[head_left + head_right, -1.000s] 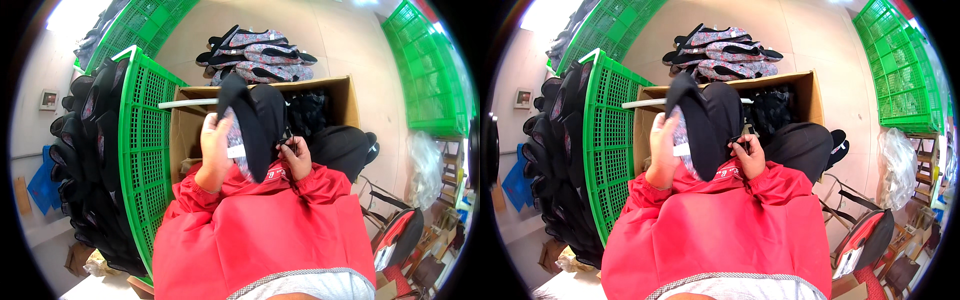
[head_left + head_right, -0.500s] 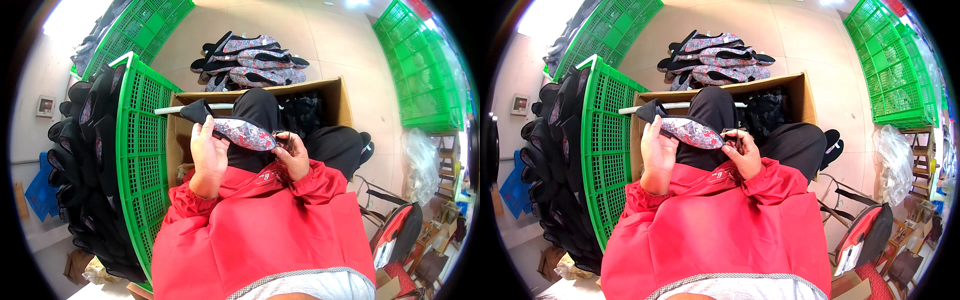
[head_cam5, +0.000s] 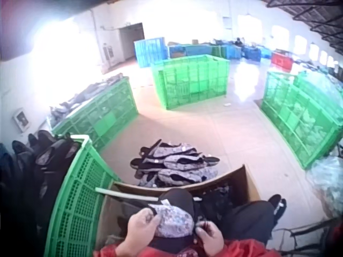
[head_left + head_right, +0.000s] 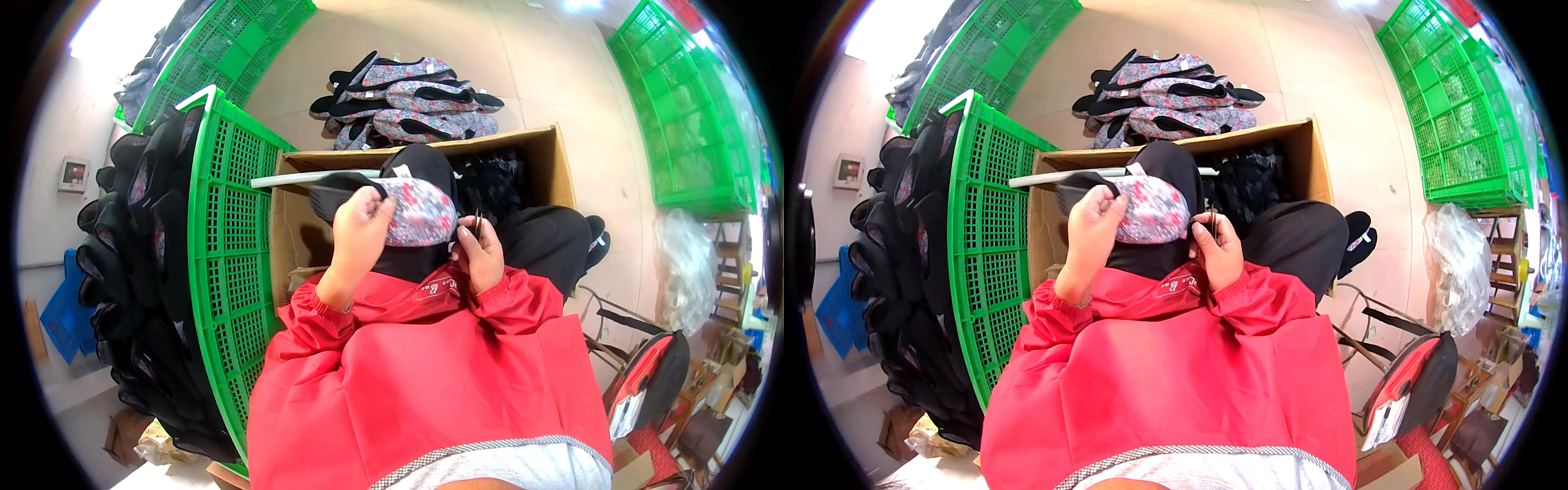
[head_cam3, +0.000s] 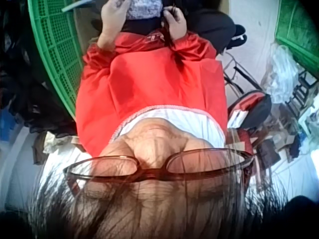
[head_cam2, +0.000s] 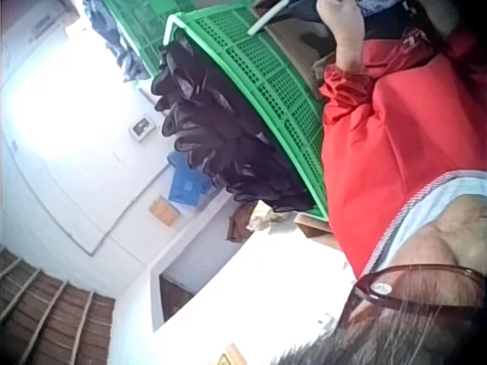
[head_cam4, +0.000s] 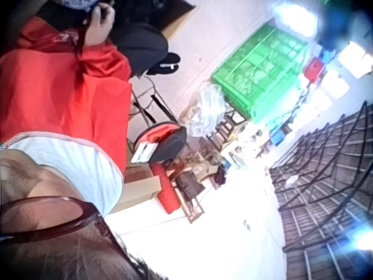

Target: The person sits on the floor and uses scissors to trim loose threads and fabric edges from black slippers. They handle the slippers one at a time, picking them from a cardboard box, cutting the excess material, and placing the finished items into a green plastic crate.

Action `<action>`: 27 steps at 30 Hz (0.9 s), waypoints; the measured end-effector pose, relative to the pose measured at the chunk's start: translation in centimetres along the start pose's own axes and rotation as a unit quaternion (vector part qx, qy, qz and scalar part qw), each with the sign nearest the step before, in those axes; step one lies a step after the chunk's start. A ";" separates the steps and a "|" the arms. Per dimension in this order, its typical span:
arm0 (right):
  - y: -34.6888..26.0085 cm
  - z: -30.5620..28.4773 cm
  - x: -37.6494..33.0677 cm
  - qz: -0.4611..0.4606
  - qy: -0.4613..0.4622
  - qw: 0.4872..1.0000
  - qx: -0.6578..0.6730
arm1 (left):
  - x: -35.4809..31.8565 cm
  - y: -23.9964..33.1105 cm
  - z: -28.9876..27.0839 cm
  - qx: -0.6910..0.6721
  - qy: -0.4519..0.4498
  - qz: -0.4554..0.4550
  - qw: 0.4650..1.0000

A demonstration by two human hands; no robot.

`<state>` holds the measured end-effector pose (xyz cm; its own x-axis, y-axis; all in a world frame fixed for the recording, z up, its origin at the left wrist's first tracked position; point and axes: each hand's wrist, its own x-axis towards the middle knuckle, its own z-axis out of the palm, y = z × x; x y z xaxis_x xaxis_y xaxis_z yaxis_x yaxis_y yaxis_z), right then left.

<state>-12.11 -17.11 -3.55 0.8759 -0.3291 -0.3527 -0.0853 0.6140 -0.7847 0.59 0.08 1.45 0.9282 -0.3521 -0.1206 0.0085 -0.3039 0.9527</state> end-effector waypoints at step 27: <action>0.9 -0.8 0.4 0.020 0.009 1.000 0.003 | 2.3 -0.1 -1.8 -0.341 0.167 -0.006 0.925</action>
<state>-12.25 -17.26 -4.82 0.8629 -0.3183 -0.3926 -0.1164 0.6308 -0.7671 3.41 0.83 1.58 0.9888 -0.0255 -0.1474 0.1465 0.3642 0.9197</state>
